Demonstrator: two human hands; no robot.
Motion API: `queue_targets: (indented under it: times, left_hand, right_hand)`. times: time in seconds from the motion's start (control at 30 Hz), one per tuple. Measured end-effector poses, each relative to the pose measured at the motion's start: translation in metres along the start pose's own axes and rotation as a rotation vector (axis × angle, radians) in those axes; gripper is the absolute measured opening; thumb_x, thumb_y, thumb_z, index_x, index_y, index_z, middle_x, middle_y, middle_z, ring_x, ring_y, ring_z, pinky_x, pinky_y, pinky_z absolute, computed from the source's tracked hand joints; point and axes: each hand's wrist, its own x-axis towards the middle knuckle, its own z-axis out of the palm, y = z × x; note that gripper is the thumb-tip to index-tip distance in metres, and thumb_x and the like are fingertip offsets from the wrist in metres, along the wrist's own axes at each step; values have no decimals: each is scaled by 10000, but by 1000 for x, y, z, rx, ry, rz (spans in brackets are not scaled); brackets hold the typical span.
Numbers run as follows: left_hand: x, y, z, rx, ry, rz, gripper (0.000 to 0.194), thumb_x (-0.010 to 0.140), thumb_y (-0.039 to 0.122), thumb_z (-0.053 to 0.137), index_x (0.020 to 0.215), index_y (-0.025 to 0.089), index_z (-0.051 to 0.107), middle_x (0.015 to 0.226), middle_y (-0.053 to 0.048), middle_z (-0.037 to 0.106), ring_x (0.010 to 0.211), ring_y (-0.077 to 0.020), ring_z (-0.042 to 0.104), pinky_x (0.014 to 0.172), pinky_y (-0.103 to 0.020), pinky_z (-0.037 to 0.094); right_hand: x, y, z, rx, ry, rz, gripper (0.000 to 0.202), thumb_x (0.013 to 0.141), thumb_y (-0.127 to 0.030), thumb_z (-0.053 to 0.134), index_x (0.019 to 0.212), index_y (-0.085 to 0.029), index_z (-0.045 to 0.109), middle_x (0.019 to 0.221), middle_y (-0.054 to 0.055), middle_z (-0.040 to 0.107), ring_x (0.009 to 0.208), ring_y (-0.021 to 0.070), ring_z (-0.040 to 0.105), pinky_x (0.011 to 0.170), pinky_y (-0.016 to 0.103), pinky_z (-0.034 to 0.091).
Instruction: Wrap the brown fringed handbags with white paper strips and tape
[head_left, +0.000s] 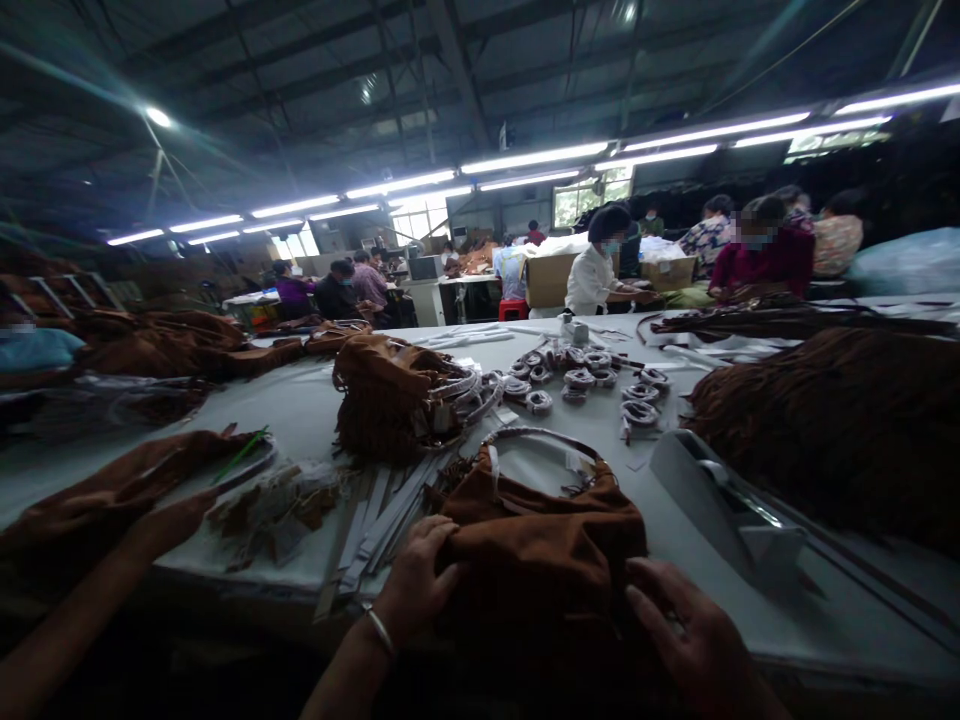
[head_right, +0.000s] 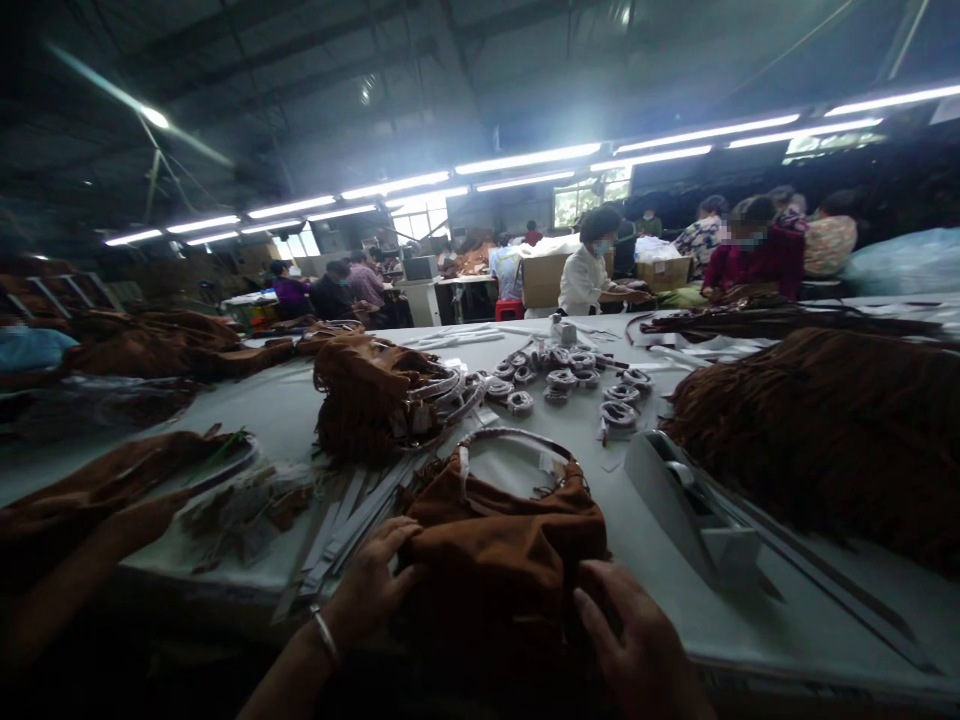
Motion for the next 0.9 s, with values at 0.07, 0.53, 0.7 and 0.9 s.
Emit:
queue_targets:
  times: [0.07, 0.53, 0.7, 0.9]
  left_hand:
    - [1, 4, 7, 0, 67, -14, 282, 771, 236, 716, 1051, 203, 700, 1127, -102, 667, 1107, -296, 604, 1005, -457, 506]
    - [17, 30, 32, -155, 181, -303, 241, 856, 390, 636, 743, 182, 684, 779, -46, 659, 739, -198, 612, 703, -297, 445]
    - [32, 50, 54, -310, 183, -382, 345, 848, 492, 616, 734, 175, 688, 714, -38, 667, 692, -189, 608, 659, -279, 427]
    - [48, 59, 64, -318, 176, -337, 342, 840, 480, 607, 699, 175, 668, 697, -41, 659, 693, -194, 613, 667, -288, 444]
  right_hand:
    - [-16, -11, 14, 26, -111, -1, 522, 756, -503, 728, 1207, -239, 720, 1263, 122, 714, 1186, 347, 659, 1034, 445, 540]
    - [8, 70, -113, -585, -287, -187, 217, 836, -387, 594, 771, -268, 762, 931, 128, 759, 843, 320, 728, 711, 440, 602]
    - [-2, 34, -74, -489, -46, -304, 246, 955, -358, 509, 1035, -272, 724, 1111, 116, 733, 1000, 287, 707, 868, 423, 586]
    - [-26, -21, 17, -508, -204, -532, 620, 797, -142, 648, 1401, -263, 580, 1292, 120, 696, 1275, 384, 572, 1056, 575, 441]
